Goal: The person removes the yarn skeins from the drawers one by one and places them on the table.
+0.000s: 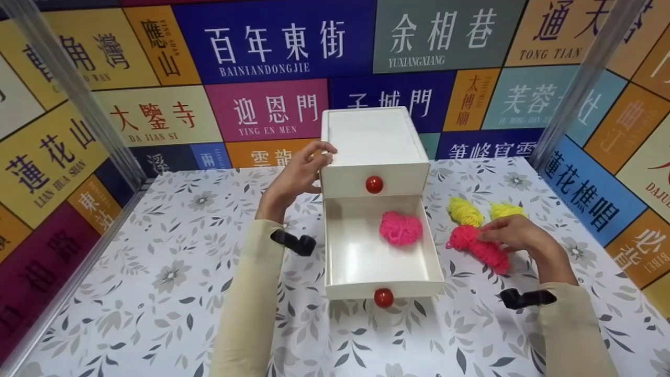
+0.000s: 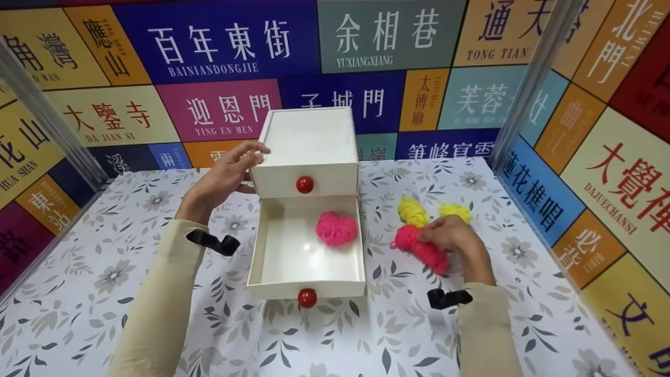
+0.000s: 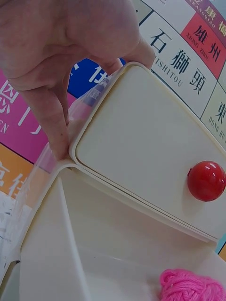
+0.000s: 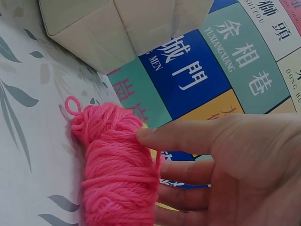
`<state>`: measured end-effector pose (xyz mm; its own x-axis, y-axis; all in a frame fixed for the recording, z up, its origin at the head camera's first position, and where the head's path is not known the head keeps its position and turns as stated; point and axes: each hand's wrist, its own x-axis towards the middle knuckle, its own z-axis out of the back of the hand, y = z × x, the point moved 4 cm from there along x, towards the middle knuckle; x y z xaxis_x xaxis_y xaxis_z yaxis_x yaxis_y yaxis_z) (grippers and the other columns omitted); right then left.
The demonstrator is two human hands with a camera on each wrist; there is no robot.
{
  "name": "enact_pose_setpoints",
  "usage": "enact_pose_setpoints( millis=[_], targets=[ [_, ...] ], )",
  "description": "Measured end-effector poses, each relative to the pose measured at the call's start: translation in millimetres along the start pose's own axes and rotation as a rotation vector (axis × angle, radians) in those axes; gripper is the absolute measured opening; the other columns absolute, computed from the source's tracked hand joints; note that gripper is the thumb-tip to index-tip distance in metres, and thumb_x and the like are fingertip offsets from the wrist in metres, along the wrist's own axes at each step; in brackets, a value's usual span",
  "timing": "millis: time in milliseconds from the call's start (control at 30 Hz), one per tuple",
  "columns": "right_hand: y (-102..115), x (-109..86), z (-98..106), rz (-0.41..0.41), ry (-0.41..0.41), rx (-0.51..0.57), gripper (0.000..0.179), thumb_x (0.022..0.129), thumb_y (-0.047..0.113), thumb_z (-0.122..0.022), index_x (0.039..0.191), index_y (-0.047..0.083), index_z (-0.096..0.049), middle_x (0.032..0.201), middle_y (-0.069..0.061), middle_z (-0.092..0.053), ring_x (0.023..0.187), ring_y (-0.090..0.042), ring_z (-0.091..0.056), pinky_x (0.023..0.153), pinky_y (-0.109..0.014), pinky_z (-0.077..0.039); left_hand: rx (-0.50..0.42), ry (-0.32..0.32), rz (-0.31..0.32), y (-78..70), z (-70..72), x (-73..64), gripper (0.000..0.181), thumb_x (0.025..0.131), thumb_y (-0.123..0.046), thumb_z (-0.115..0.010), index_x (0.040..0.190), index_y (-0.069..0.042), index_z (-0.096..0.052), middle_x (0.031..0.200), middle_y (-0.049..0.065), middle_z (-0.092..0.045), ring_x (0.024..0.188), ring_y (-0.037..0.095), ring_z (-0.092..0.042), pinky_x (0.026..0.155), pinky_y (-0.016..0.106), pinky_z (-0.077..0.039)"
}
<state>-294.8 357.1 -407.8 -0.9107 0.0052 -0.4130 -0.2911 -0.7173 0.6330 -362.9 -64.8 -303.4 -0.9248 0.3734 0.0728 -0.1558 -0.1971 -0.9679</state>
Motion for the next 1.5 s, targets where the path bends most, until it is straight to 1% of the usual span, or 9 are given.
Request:
enact_pose_setpoints(
  millis=[200, 367, 667, 833, 1000, 1133, 1200, 1367, 1500],
  targets=[
    [8.5, -3.5, 4.4, 0.011, -0.018, 0.017, 0.064, 0.098, 0.041, -0.061, 0.142, -0.004, -0.048, 0.143, -0.027, -0.047, 0.125, -0.04, -0.051, 0.108, -0.052, -0.048, 0.004, -0.008, 0.0, -0.5, 1.0, 0.2, 0.022, 0.108, -0.023, -0.043, 0.128, -0.015, -0.05, 0.113, 0.012, -0.057, 0.109, 0.035, -0.067, 0.09, 0.057, -0.059],
    [27.0, -13.6, 6.3, 0.072, -0.046, 0.007, 0.065, 0.1, 0.046, -0.055, 0.142, -0.003, -0.047, 0.144, -0.028, -0.05, 0.13, -0.043, -0.051, 0.109, -0.053, -0.047, 0.005, -0.013, 0.005, -1.4, 1.6, 0.6, 0.023, 0.108, -0.023, -0.043, 0.129, -0.016, -0.05, 0.115, 0.013, -0.057, 0.111, 0.036, -0.067, 0.089, 0.055, -0.059],
    [68.0, -40.6, -3.5, 0.165, -0.078, 0.008, 0.066, 0.098, 0.052, -0.055, 0.142, 0.004, -0.05, 0.141, -0.025, -0.054, 0.123, -0.041, -0.056, 0.105, -0.055, -0.048, 0.001, -0.005, 0.003, 0.4, 0.1, 2.0, 0.023, 0.108, -0.023, -0.043, 0.128, -0.016, -0.05, 0.122, 0.016, -0.057, 0.114, 0.037, -0.065, 0.091, 0.058, -0.058],
    [88.1, -54.2, -13.7, 0.243, -0.113, 0.042, 0.058, 0.1, 0.047, -0.056, 0.14, 0.006, -0.054, 0.136, -0.022, -0.059, 0.122, -0.036, -0.06, 0.103, -0.048, -0.053, 0.001, -0.004, 0.012, 1.7, -1.2, 1.4, 0.022, 0.108, -0.024, -0.043, 0.128, -0.018, -0.05, 0.12, 0.013, -0.057, 0.112, 0.034, -0.065, 0.094, 0.061, -0.056],
    [102.4, -62.0, -24.2, 0.257, -0.12, 0.109, 0.058, 0.099, 0.048, -0.057, 0.143, 0.01, -0.052, 0.141, -0.019, -0.056, 0.123, -0.034, -0.059, 0.097, -0.034, -0.057, -0.01, -0.009, 0.016, 1.8, -1.2, 0.4, 0.021, 0.108, -0.022, -0.043, 0.127, -0.017, -0.051, 0.109, 0.012, -0.058, 0.103, 0.031, -0.067, 0.092, 0.057, -0.058],
    [112.5, -66.5, -33.2, 0.287, -0.132, 0.13, 0.055, 0.098, 0.045, -0.06, 0.142, 0.011, -0.053, 0.141, -0.016, -0.057, 0.121, -0.03, -0.06, 0.09, -0.023, -0.056, 0.009, -0.014, 0.015, 0.6, -0.5, -0.1, 0.022, 0.108, -0.023, -0.043, 0.128, -0.018, -0.051, 0.115, 0.012, -0.059, 0.105, 0.031, -0.067, 0.092, 0.057, -0.058],
    [117.6, -68.5, -38.7, 0.311, -0.133, 0.146, 0.055, 0.098, 0.043, -0.062, 0.141, 0.01, -0.054, 0.141, -0.016, -0.057, 0.121, -0.03, -0.06, 0.094, -0.027, -0.056, 0.015, -0.018, 0.016, -0.1, 0.1, -0.6, 0.022, 0.108, -0.024, -0.043, 0.128, -0.018, -0.051, 0.117, 0.013, -0.059, 0.106, 0.032, -0.067, 0.092, 0.057, -0.058],
    [127.4, -72.7, -51.5, 0.351, -0.132, 0.189, 0.054, 0.096, 0.039, -0.066, 0.14, 0.01, -0.054, 0.143, -0.015, -0.057, 0.128, -0.033, -0.057, 0.109, -0.048, -0.049, 0.017, -0.014, 0.017, -0.4, 0.2, -0.9, 0.023, 0.108, -0.024, -0.043, 0.129, -0.018, -0.051, 0.117, 0.014, -0.059, 0.106, 0.032, -0.067, 0.091, 0.055, -0.059],
    [132.8, -75.5, -58.0, 0.421, -0.15, 0.177, 0.05, 0.096, 0.03, -0.067, 0.139, 0.007, -0.055, 0.139, -0.015, -0.06, 0.127, -0.034, -0.058, 0.107, -0.05, -0.051, 0.024, -0.011, 0.019, 0.1, -0.6, -0.1, 0.023, 0.108, -0.024, -0.043, 0.129, -0.018, -0.051, 0.12, 0.015, -0.059, 0.108, 0.033, -0.067, 0.091, 0.054, -0.059]
  ],
)
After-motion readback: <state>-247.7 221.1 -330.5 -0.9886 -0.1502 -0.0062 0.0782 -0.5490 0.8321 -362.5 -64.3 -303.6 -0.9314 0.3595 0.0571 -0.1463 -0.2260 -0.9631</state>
